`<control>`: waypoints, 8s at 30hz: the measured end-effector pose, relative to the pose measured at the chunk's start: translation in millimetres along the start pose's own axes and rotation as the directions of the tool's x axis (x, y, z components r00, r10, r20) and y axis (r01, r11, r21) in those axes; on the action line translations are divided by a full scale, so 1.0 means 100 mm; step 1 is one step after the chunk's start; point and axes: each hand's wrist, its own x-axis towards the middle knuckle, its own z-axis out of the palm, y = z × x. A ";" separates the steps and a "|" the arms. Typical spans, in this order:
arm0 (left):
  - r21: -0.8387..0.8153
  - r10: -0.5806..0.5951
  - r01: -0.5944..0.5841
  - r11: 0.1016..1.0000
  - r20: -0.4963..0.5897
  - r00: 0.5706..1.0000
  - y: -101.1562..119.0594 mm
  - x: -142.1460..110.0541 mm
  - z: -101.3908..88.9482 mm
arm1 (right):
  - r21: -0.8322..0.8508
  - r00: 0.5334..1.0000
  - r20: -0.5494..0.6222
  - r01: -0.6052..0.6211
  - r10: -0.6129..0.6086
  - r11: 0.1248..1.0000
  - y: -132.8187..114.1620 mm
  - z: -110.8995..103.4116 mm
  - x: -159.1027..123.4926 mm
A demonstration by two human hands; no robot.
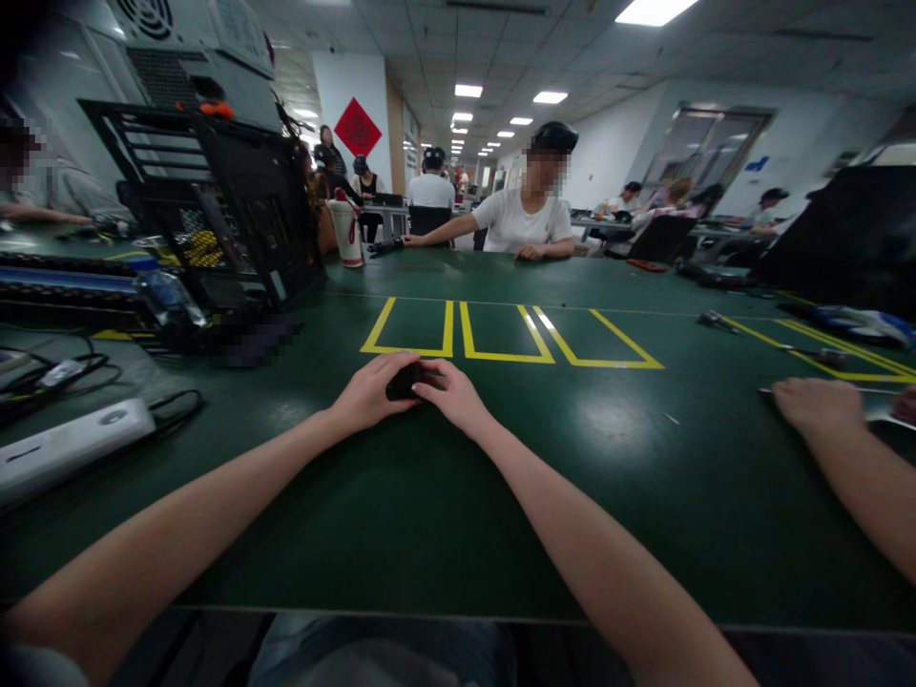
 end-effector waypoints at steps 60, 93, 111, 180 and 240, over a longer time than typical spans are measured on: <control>-0.003 -0.003 0.003 1.000 0.004 1.000 -0.01 0.00 0.01 | 0.009 1.000 -0.003 -0.017 0.017 1.000 0.02 -0.03 0.03; -0.001 0.002 -0.002 1.000 0.005 1.000 -0.02 -0.01 0.01 | 0.057 0.999 -0.034 0.014 -0.012 0.998 0.02 -0.02 0.05; -0.014 0.009 -0.009 1.000 0.001 1.000 -0.01 -0.01 0.00 | -0.004 0.998 -0.059 0.020 -0.021 1.000 -0.03 -0.02 0.05; -0.017 0.012 -0.012 1.000 -0.004 1.000 -0.03 0.00 0.02 | 0.023 0.999 0.027 0.034 -0.035 0.999 0.04 -0.07 0.07; -0.014 -0.023 0.023 1.000 0.014 1.000 -0.01 0.02 0.01 | 0.013 0.998 0.026 0.049 -0.049 0.999 0.02 -0.08 0.04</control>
